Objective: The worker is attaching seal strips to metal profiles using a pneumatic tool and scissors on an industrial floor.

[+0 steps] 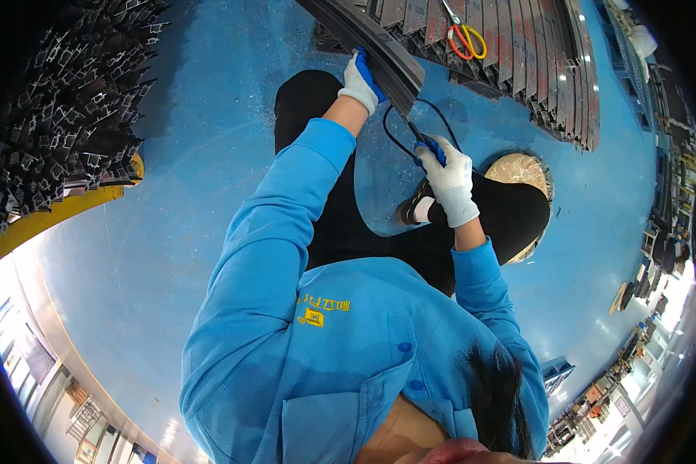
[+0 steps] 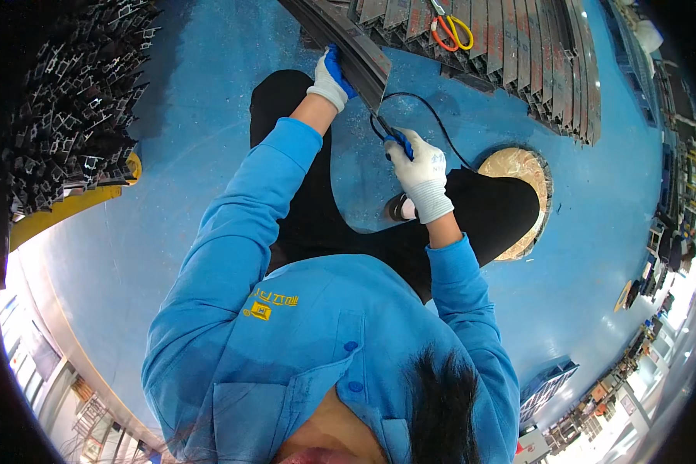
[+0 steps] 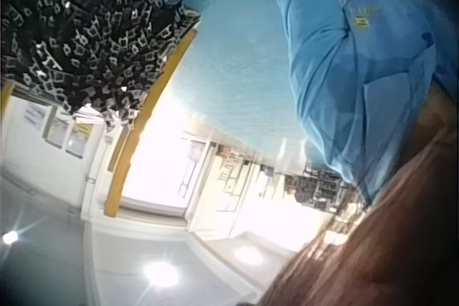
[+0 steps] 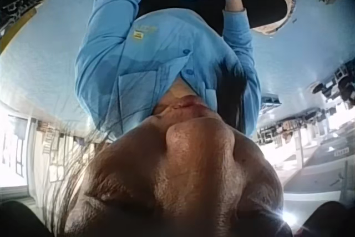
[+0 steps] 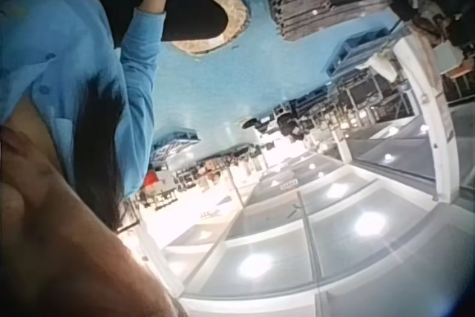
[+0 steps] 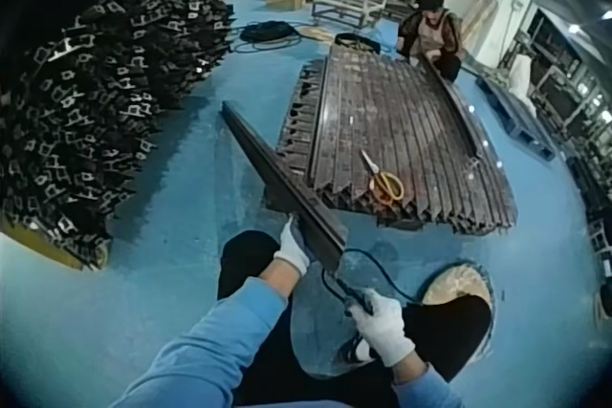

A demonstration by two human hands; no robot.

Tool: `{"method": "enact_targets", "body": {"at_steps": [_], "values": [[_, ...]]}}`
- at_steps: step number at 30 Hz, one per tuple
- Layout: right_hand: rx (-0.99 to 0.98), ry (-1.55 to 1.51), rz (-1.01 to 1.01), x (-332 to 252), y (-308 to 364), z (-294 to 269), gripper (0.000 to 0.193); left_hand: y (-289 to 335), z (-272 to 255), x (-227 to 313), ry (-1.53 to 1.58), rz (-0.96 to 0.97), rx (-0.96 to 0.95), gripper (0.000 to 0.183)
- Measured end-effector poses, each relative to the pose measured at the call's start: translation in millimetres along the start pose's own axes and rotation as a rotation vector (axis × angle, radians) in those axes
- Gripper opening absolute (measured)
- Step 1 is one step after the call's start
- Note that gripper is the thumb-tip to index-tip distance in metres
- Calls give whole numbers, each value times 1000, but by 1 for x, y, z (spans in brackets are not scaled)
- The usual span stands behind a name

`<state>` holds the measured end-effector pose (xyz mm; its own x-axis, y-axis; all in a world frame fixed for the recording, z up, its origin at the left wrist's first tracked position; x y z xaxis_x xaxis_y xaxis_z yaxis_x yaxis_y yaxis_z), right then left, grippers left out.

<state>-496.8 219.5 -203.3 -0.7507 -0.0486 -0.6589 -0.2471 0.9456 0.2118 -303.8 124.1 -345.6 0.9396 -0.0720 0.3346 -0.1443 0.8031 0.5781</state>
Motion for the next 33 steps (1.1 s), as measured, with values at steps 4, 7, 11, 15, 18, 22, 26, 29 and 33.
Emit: {"method": "enact_targets", "body": {"at_steps": [4, 7, 11, 15, 18, 22, 26, 29, 33], "values": [[-16, -80, 27, 1, 0, 0, 33, 4, 2, 1, 7, 5, 12, 42], [-64, -265, 160, 8, -1, 2, 34, 10, 7, 1, 20, 15, 28, 44], [-111, -283, 191, 4, 0, 5, 35, 13, 9, 2, 27, 3, 22, 45], [-131, -398, 232, -2, 2, 6, 34, 14, 9, 2, 27, -2, 21, 46], [-138, -563, 277, -7, 4, 8, 32, 14, 9, 2, 25, -5, 21, 46], [-147, -783, 338, -9, 7, 12, 30, 13, 6, 2, 12, 12, 51, 47], [-80, -516, 203, 2, 2, 11, 28, 9, 5, 0, 41, 15, 27, 47], [-35, -346, 113, 2, 1, 9, 28, 8, 5, -1, 43, 16, 19, 47], [31, -104, -23, -6, 2, 3, 31, 8, 6, -1, 21, 18, 19, 47]]}}
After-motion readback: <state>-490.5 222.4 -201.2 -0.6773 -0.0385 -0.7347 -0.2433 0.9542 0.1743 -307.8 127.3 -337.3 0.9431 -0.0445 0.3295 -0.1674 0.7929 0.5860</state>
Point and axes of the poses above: each hand's wrist, its own y-axis away from the middle knuckle, its own z-axis out of the palm, x = y × z, the point moved 8 cm from there along -y, towards the middle knuckle, and after that the axes turned 5 degrees about -y, right-handed, at the moved point
